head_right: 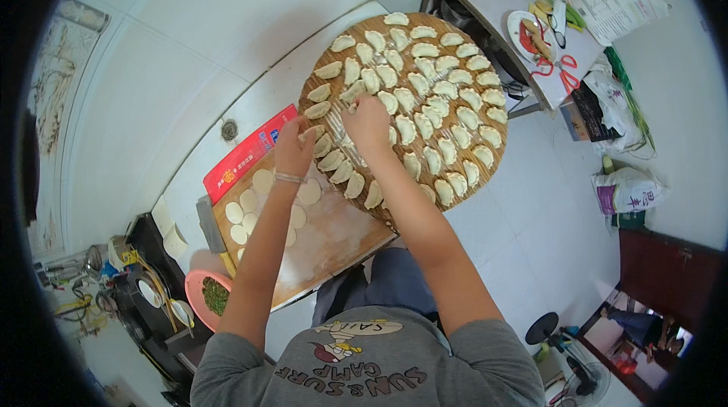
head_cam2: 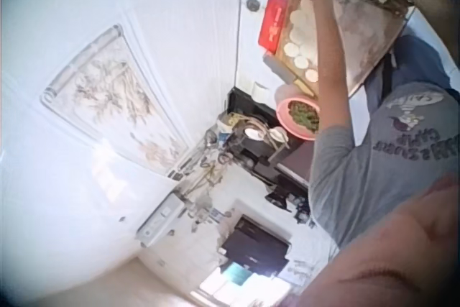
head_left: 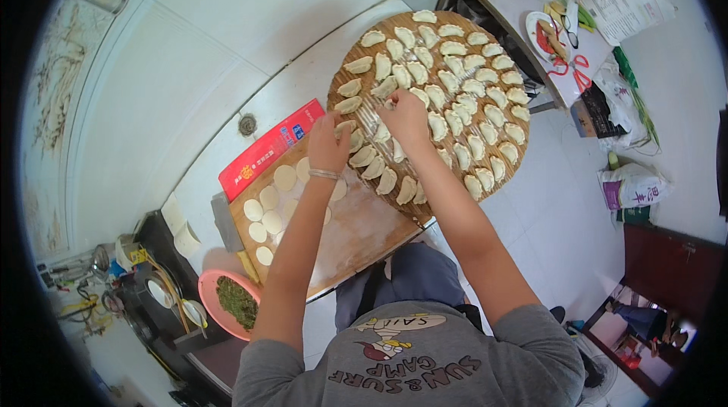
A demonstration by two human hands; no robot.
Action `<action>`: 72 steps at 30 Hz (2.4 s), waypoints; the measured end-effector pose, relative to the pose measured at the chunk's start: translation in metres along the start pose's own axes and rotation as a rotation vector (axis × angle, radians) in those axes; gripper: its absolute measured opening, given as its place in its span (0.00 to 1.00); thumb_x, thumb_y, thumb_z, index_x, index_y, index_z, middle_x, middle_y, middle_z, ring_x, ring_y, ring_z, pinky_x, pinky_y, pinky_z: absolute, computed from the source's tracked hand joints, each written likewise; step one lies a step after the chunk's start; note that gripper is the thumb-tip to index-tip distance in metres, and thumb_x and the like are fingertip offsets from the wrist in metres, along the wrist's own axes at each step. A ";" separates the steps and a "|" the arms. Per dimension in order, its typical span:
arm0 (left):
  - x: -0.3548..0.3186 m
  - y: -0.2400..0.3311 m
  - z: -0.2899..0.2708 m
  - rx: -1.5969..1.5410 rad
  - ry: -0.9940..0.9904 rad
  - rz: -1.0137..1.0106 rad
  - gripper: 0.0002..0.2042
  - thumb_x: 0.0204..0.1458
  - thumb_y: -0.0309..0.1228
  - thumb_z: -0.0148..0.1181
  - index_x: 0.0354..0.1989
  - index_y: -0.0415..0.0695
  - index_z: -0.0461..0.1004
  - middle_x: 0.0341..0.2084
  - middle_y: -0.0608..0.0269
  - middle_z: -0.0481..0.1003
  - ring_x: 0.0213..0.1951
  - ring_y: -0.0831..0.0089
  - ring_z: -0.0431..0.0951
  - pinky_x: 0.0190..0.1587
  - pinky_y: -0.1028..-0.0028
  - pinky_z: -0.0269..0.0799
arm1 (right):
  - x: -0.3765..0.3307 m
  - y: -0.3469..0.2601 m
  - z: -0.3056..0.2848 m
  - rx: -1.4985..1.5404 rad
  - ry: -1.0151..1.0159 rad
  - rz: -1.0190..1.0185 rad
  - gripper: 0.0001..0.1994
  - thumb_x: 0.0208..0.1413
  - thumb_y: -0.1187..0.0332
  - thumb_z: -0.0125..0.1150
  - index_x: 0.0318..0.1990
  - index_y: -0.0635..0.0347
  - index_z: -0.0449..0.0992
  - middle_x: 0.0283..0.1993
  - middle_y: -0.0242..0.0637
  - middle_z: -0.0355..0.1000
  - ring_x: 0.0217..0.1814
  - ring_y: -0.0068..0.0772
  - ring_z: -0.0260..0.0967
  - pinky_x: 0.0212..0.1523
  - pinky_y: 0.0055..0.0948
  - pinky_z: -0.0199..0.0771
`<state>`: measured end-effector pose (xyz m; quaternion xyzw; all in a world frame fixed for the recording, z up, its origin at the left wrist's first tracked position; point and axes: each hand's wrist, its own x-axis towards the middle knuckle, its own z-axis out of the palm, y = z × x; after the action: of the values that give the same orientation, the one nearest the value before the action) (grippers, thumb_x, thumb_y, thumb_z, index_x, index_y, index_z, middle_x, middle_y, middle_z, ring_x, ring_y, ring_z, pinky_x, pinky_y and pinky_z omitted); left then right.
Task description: The person fills round dough wrappers with a green vegetable mixture from a pink bowl using a spoon, then folds and pleats the edges to seal them. The finished dumplings are placed on a large round wooden tray. The person repeats this process for multiple dumplings.
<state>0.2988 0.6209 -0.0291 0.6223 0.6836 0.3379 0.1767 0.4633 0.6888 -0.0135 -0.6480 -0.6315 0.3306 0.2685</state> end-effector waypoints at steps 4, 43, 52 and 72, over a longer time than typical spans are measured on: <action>-0.042 -0.006 -0.004 -0.014 0.033 -0.031 0.14 0.50 0.31 0.58 0.44 0.38 0.70 0.34 0.51 0.73 0.39 0.55 0.72 0.44 0.62 0.68 | 0.016 -0.014 0.028 -0.172 0.030 0.060 0.09 0.42 0.69 0.63 0.30 0.65 0.76 0.32 0.51 0.75 0.37 0.50 0.74 0.37 0.40 0.75; -0.371 -0.173 -0.111 -0.027 -0.022 -0.565 0.08 0.43 0.28 0.60 0.30 0.37 0.71 0.31 0.48 0.76 0.33 0.57 0.77 0.38 0.65 0.72 | -0.418 -0.007 0.129 -0.034 -0.133 -0.104 0.08 0.47 0.70 0.62 0.32 0.64 0.75 0.32 0.46 0.74 0.32 0.43 0.73 0.34 0.37 0.72; -0.416 -0.105 -0.201 -1.252 0.133 -0.678 0.13 0.51 0.23 0.56 0.45 0.39 0.70 0.37 0.66 0.74 0.35 0.78 0.74 0.35 0.78 0.70 | -0.449 -0.016 0.160 -0.064 -0.388 -0.261 0.08 0.49 0.68 0.62 0.33 0.62 0.75 0.32 0.45 0.74 0.33 0.44 0.74 0.34 0.37 0.73; -0.613 -0.237 -0.374 -1.421 0.335 -0.793 0.17 0.53 0.20 0.45 0.53 0.31 0.63 0.48 0.46 0.71 0.49 0.56 0.75 0.50 0.64 0.76 | -0.573 -0.099 0.312 -0.281 -0.549 -0.398 0.14 0.46 0.70 0.62 0.40 0.64 0.69 0.32 0.54 0.73 0.36 0.56 0.72 0.37 0.48 0.71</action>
<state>-0.0226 -0.0634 -0.0354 0.0168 0.4935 0.6898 0.5295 0.1694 0.1021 -0.0851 -0.4299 -0.8330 0.3436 0.0565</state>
